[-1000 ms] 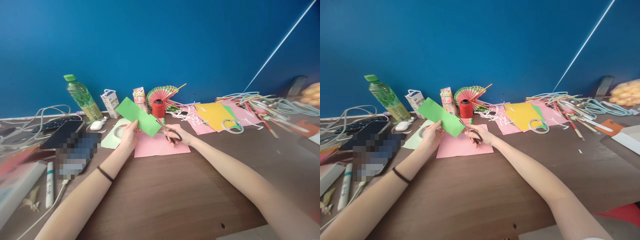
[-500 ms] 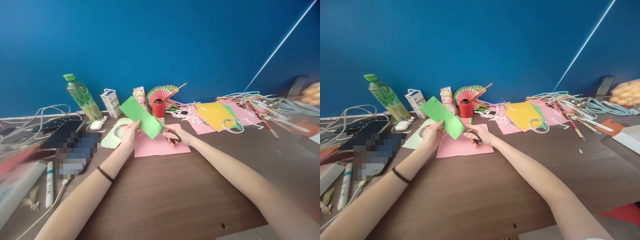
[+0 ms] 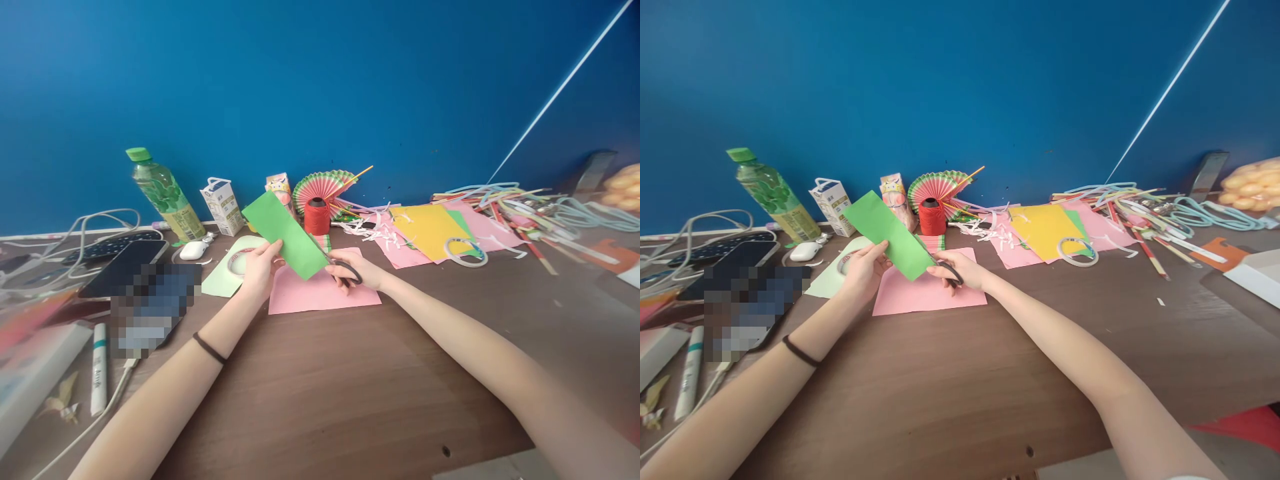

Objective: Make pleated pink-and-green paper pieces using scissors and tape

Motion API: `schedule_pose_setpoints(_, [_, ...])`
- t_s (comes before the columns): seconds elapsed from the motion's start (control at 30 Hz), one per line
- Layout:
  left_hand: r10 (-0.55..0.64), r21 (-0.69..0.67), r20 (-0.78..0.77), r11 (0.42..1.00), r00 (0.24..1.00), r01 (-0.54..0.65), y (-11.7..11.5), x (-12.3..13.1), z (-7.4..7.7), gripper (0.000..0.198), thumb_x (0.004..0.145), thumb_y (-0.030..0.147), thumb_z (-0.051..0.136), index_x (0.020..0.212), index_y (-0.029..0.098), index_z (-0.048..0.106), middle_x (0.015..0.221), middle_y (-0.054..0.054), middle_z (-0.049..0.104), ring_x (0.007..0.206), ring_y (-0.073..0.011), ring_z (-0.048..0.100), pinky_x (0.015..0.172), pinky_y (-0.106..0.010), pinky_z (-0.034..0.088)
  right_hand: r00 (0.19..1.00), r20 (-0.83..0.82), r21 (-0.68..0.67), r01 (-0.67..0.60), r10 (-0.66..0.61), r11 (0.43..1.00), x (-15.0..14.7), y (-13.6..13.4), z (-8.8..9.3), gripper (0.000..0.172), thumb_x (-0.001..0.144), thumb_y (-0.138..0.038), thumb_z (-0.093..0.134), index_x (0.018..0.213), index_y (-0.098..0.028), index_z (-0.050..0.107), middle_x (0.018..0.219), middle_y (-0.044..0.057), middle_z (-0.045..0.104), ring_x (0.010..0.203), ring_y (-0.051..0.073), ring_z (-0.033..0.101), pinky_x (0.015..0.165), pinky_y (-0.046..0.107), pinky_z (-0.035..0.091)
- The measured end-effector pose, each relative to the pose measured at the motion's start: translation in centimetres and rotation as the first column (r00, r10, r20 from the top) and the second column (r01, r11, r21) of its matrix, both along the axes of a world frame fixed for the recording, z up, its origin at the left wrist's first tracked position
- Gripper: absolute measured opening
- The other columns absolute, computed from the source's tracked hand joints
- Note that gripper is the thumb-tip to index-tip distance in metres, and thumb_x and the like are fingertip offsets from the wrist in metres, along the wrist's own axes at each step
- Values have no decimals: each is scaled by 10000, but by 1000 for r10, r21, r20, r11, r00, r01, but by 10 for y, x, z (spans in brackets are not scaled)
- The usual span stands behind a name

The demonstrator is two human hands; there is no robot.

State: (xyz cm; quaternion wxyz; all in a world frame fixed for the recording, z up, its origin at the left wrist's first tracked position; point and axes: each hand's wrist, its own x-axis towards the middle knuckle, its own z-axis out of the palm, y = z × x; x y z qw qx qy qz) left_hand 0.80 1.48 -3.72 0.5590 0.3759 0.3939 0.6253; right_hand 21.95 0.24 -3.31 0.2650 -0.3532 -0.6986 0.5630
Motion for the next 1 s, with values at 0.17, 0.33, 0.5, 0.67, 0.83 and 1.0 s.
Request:
schedule_pose_setpoints(0.17, [-15,-6,0,1000,1000,15,0,0,-1,164,567,252,734,586,140,617,573,-2,564,531,-89,493,510,-215,408,1000,-8,-8,5,-5,1000,1,0,0,284,783,-443,542,835,-177,456,521,-73,510,365,74,539,325,154,304])
schedule_pose_setpoints(0.33, [-19,-2,11,1000,1000,19,0,0,-1,165,568,251,738,628,130,643,610,-9,585,565,-96,515,520,-222,406,1000,2,-1,2,-2,1000,1,0,0,290,786,-449,535,824,-174,453,530,-68,511,366,71,539,327,153,292])
schedule_pose_setpoints(0.5, [-35,-16,16,999,999,36,0,1,-1,188,560,263,750,635,129,641,633,-3,592,570,-85,520,509,-204,405,1000,15,5,0,0,1000,1,0,0,289,789,-451,530,823,-175,450,531,-70,511,372,72,544,332,153,299])
schedule_pose_setpoints(0.67, [-32,-15,22,999,999,33,0,1,-1,229,571,275,742,731,136,656,689,-17,631,642,-121,578,587,-239,458,999,32,29,3,-4,1000,1,-1,0,325,788,-484,519,746,-176,421,524,-66,508,377,70,543,336,153,288])
schedule_pose_setpoints(0.83, [-34,-15,32,999,999,35,0,0,-2,241,592,262,721,788,140,652,800,-54,678,754,-174,627,671,-284,492,999,48,49,9,-11,999,0,-1,0,330,790,-489,513,740,-174,430,515,-68,498,373,67,534,346,159,289])
schedule_pose_setpoints(1.0, [-36,-29,56,999,998,37,0,1,0,213,625,228,691,814,137,651,835,-68,690,805,-194,638,734,-312,505,998,58,66,22,-26,998,0,-2,1,317,792,-478,511,744,-173,439,502,-71,487,367,64,522,353,160,302])
